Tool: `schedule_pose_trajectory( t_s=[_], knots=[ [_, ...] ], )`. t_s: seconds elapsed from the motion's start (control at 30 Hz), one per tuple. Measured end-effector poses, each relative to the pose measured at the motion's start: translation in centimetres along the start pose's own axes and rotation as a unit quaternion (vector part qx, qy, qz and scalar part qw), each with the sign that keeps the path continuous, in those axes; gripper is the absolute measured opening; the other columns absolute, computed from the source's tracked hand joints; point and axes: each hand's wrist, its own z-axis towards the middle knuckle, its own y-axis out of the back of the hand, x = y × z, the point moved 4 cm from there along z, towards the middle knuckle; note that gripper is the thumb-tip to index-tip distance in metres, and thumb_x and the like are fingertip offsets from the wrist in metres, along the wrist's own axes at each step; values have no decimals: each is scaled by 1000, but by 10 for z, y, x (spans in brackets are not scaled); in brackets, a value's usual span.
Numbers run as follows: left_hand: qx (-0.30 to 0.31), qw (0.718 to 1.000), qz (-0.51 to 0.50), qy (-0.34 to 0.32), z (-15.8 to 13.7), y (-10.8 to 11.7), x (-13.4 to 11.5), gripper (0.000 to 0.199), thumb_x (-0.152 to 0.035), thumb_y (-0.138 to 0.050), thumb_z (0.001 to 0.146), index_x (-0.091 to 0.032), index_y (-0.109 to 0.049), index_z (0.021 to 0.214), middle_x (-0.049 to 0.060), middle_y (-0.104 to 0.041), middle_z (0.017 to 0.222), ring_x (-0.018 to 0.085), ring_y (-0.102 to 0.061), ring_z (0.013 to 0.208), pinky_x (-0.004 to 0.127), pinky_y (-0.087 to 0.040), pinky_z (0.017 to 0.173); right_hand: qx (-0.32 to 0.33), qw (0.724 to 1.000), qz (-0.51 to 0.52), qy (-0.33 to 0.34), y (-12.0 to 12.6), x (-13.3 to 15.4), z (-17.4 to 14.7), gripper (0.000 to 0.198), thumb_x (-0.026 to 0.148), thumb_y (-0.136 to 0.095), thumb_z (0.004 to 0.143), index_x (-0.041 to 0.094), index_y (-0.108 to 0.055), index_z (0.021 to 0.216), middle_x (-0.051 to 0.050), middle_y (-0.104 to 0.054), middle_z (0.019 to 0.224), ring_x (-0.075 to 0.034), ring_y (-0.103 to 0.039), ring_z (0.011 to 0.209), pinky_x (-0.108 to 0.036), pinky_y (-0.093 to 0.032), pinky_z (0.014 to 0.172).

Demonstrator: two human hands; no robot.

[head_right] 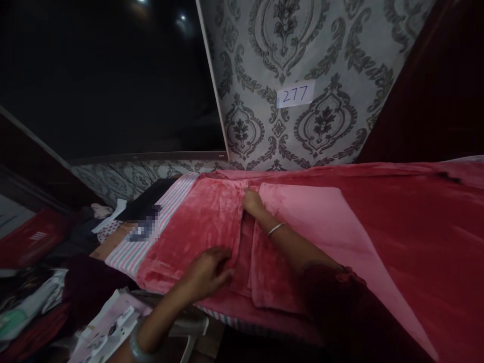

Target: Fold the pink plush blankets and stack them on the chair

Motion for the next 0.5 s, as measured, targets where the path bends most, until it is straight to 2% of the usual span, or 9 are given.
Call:
schedule_pose_trajectory(
  t_s=[0.1,0.17,0.23,0.33,0.4,0.5],
  knots=[
    [-31,998,-35,-39,22,21,12,35,-30,-40,101,-22,-72,111,8,-77,110,23,-71,102,37,-55,94,-22,998,-38,49,5,20,-1,59,16,-47,91,13,-54,149,-19,-57,147,-32,-53,135,-44,-44,112],
    [-69,997,0,-39,49,37,30,42,-26,-37,101,-20,-67,129,12,-72,130,25,-66,121,40,-51,106,-27,992,-75,102,1,38,-3,62,19,-44,94,12,-46,155,-18,-45,159,-33,-41,146,-50,-34,120],
    [-81,995,65,-7,80,44,56,50,-28,-42,99,-16,-55,145,16,-57,151,28,-51,142,45,-41,118,-13,985,-112,133,-9,52,-7,63,25,-41,97,11,-39,159,-18,-34,166,-34,-29,154,-56,-25,124],
    [-61,986,141,60,115,38,99,63,-40,-45,100,-13,-40,157,18,-37,165,32,-29,156,58,-24,125,43,979,-149,133,-34,53,-15,65,38,-39,102,10,-36,160,-18,-30,168,-33,-22,157,-57,-18,126],
    [-50,981,168,79,124,26,119,64,-44,-41,102,-14,-37,159,18,-33,167,33,-25,157,62,-18,125,75,975,-165,129,-48,46,-21,66,43,-40,103,9,-37,160,-18,-31,167,-32,-23,157,-54,-17,126],
    [-54,978,183,80,123,10,130,63,-45,-37,105,-15,-35,160,18,-29,169,31,-22,158,60,-16,126,89,972,-176,126,-56,38,-23,66,45,-41,103,10,-38,160,-18,-30,168,-32,-22,158,-54,-16,126]
  ],
)
